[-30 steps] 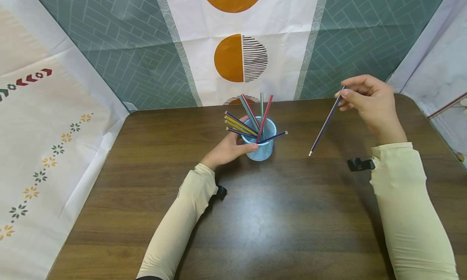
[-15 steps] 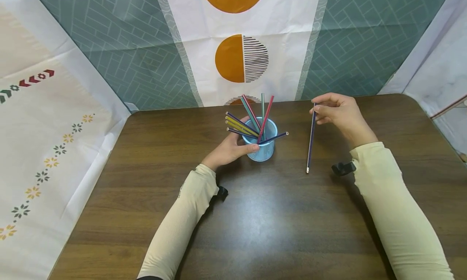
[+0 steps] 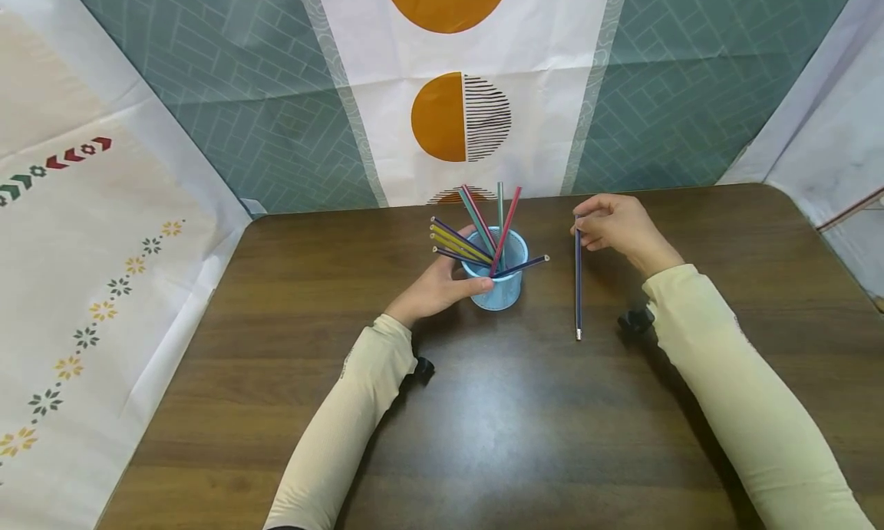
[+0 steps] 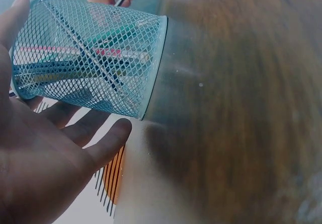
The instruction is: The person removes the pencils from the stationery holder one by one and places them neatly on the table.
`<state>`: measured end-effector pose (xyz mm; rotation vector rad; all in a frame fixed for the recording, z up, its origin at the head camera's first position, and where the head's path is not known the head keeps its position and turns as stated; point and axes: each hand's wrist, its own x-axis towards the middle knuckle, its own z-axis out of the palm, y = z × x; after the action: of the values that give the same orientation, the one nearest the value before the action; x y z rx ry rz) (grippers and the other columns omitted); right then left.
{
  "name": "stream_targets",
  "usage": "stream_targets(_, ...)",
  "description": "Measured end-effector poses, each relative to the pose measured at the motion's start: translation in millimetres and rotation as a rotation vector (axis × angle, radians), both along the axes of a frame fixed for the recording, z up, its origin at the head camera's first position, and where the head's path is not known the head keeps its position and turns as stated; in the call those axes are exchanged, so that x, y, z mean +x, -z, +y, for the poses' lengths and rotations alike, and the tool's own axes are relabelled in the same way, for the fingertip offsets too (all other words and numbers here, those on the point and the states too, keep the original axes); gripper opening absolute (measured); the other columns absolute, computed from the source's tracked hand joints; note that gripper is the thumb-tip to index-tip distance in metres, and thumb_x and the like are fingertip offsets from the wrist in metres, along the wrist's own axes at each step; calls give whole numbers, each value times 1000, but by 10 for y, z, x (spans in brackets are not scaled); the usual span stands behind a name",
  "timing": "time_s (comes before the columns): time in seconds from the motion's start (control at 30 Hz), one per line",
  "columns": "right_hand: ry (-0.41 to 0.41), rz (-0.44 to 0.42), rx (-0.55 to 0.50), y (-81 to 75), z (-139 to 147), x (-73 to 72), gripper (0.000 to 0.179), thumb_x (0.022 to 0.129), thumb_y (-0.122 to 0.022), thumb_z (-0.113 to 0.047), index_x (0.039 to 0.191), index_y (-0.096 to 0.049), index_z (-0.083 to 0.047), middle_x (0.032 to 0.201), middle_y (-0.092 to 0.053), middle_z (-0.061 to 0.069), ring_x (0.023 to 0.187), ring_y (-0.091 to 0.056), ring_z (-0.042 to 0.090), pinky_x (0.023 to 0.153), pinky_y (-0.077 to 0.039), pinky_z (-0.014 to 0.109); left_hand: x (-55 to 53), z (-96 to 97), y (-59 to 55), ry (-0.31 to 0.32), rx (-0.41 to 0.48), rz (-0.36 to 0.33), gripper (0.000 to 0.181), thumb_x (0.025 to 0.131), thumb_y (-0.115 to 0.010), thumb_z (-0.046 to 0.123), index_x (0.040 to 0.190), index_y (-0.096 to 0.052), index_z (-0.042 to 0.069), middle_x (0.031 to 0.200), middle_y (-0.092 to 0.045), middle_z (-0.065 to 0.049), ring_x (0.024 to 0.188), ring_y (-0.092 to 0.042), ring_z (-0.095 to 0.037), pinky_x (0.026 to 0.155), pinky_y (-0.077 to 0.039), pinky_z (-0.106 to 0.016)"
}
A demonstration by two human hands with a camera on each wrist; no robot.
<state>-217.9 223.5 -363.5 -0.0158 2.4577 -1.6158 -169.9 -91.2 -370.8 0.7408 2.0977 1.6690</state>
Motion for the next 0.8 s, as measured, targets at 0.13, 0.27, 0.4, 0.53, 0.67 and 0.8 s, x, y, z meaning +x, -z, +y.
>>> stream_targets(0.13, -17, -19, 59, 45, -26, -87, 26, 95, -53, -13, 115, -51, 3, 95, -71, 9, 71, -64, 17, 67, -56, 29, -8, -6, 20, 18, 27, -6, 83, 89, -66, 12, 151, -12, 14, 140, -39, -19, 124, -46, -31, 105, -37, -49)
stream_targets(0.27, -33, -66, 66, 111, -56, -150, 24, 95, -53, -11, 113, -52, 4, 94, -70, 11, 70, -64, 18, 67, -56, 31, -56, -19, 131, 10, 21, -1, 83, 89, -67, 11, 152, -13, 20, 138, -43, -14, 123, -47, -26, 105, -39, -46)
stream_targets(0.4, -38, -104, 75, 171, -91, -174, 22, 93, -55, -7, 111, -53, 5, 90, -70, 11, 68, -63, 19, 66, -56, 33, -38, -18, 113, 17, 26, -2, 84, 88, -69, 15, 151, -14, 19, 138, -44, -15, 123, -47, -27, 105, -39, -45)
stream_targets(0.53, -39, -120, 88, 218, -122, -196, 20, 91, -57, -6, 108, -54, 6, 87, -70, 12, 66, -63, 18, 64, -56, 32, -2, -9, 37, 28, 44, 1, 85, 87, -69, 15, 151, -14, 15, 137, -43, -18, 122, -49, -33, 105, -39, -48)
stream_targets(0.67, -32, -118, 119, 250, -147, -225, 20, 92, -58, -5, 108, -54, 6, 88, -69, 14, 63, -62, 17, 60, -55, 30, -1, -7, 27, 30, 46, 2, 85, 87, -69, 15, 151, -13, 13, 137, -43, -20, 122, -48, -36, 104, -39, -49)
stream_targets(0.8, -23, -110, 149, 257, -176, -247, 21, 91, -58, -4, 109, -55, 7, 88, -65, 15, 62, -62, 16, 58, -55, 28, 3, -11, 14, 22, 24, 2, 84, 88, -68, 14, 151, -13, 13, 137, -44, -19, 124, -45, -31, 105, -38, -48)
